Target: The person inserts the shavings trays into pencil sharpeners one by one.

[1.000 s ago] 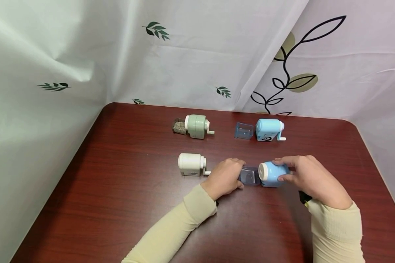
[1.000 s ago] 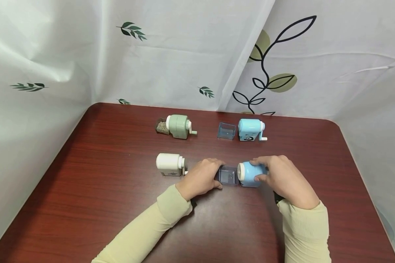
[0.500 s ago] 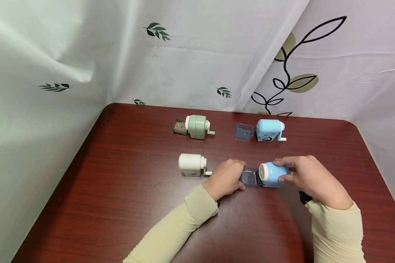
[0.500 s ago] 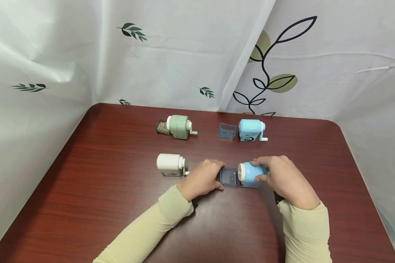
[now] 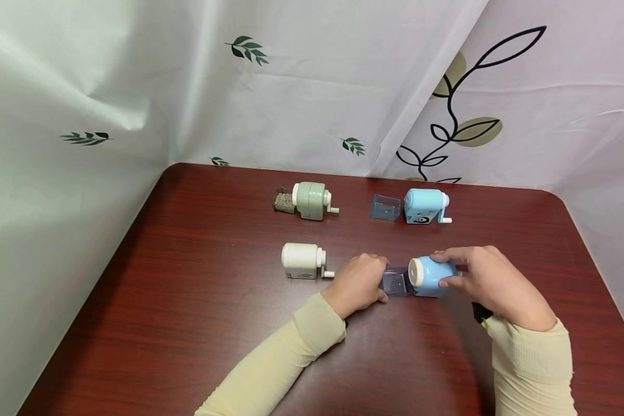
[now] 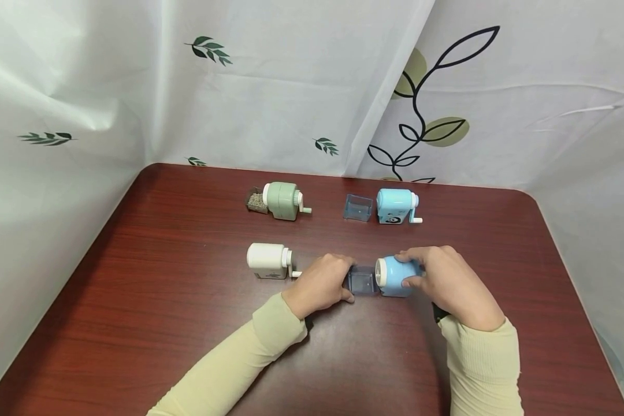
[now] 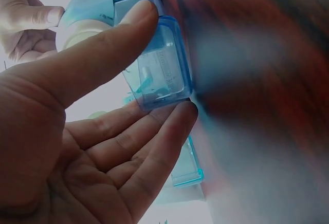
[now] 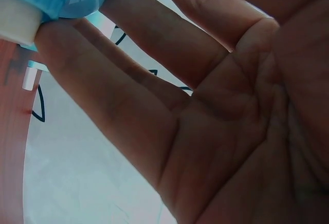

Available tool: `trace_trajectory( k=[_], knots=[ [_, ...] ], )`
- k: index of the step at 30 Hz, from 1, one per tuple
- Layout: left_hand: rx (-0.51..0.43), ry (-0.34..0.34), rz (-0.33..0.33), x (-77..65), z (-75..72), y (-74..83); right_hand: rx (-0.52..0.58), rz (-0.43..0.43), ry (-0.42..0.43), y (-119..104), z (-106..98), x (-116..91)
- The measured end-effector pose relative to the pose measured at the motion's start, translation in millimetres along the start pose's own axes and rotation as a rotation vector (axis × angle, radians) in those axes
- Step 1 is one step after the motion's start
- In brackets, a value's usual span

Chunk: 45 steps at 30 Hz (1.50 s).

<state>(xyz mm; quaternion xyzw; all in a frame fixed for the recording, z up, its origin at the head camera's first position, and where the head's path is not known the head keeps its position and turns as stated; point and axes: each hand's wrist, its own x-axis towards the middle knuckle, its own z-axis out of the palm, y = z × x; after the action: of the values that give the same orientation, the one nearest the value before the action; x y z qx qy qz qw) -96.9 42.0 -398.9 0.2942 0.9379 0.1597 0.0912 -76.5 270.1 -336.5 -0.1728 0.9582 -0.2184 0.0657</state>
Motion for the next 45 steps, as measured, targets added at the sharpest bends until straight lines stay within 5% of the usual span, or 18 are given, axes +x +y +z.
trace_trajectory(
  k=[45],
  knots=[
    [-0.008, -0.010, 0.035, 13.5, 3.5, 8.4, -0.023, -0.050, 0.023, 1.1, -1.1, -1.7]
  ],
)
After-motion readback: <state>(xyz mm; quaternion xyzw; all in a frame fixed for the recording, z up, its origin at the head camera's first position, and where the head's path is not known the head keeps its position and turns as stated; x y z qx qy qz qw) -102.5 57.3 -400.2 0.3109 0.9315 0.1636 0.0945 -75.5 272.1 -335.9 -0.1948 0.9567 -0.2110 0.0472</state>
